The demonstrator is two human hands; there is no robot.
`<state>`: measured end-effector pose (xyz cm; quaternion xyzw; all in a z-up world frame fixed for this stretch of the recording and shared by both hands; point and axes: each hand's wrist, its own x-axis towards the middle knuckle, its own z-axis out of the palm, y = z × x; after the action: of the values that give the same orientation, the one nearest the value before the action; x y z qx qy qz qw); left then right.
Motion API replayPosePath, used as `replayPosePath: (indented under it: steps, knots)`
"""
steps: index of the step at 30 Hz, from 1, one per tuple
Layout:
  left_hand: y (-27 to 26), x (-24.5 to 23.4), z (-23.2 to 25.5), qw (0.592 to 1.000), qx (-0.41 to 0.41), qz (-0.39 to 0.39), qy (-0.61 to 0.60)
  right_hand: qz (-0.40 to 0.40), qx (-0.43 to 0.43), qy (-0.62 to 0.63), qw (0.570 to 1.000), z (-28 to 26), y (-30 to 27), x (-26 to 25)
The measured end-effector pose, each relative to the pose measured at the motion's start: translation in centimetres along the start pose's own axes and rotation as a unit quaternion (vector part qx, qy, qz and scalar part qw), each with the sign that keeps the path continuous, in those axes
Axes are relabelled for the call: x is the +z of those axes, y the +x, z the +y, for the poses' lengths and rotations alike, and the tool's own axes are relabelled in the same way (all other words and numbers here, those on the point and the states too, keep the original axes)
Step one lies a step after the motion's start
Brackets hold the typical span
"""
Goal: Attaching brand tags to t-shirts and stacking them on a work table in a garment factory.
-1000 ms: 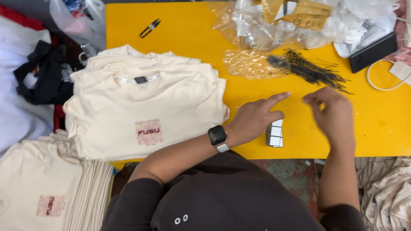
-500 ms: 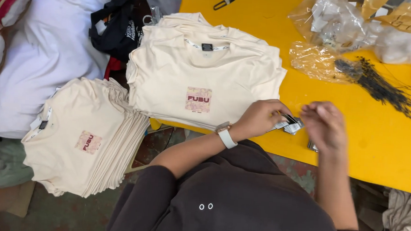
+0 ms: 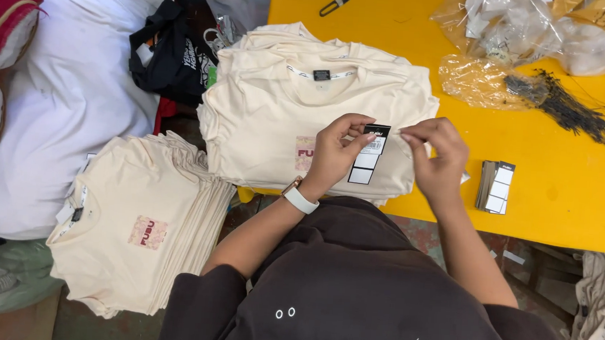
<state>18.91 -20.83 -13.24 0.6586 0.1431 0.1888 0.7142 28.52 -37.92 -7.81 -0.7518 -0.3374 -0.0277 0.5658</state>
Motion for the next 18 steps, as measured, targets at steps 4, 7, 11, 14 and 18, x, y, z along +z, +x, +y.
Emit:
replayPosePath:
  steps: [4, 7, 11, 14, 18]
  knots:
    - [0.5, -2.2, 1.7, 0.998, 0.056, 0.014, 0.015, 0.024, -0.104, -0.076, 0.991, -0.4, -0.5, 4.2]
    - [0.9, -3.4, 2.0, 0.998, 0.069, 0.007, 0.014, 0.064, -0.148, -0.115, 0.98, 0.0, -0.1, 6.6]
    - [1.4, -4.6, 1.8, 0.998, 0.068, -0.006, -0.005, 0.094, -0.192, -0.158, 0.964, 0.4, 0.6, 8.9]
    - [1.9, -5.3, 1.1, 0.999, 0.047, -0.009, -0.019, 0.109, -0.25, -0.166, 0.947, 0.4, 1.3, 10.1]
    - [3.0, -6.3, 0.4, 0.999, 0.035, -0.014, -0.022, 0.124, -0.266, -0.166, 0.942, 2.1, 1.9, 11.7]
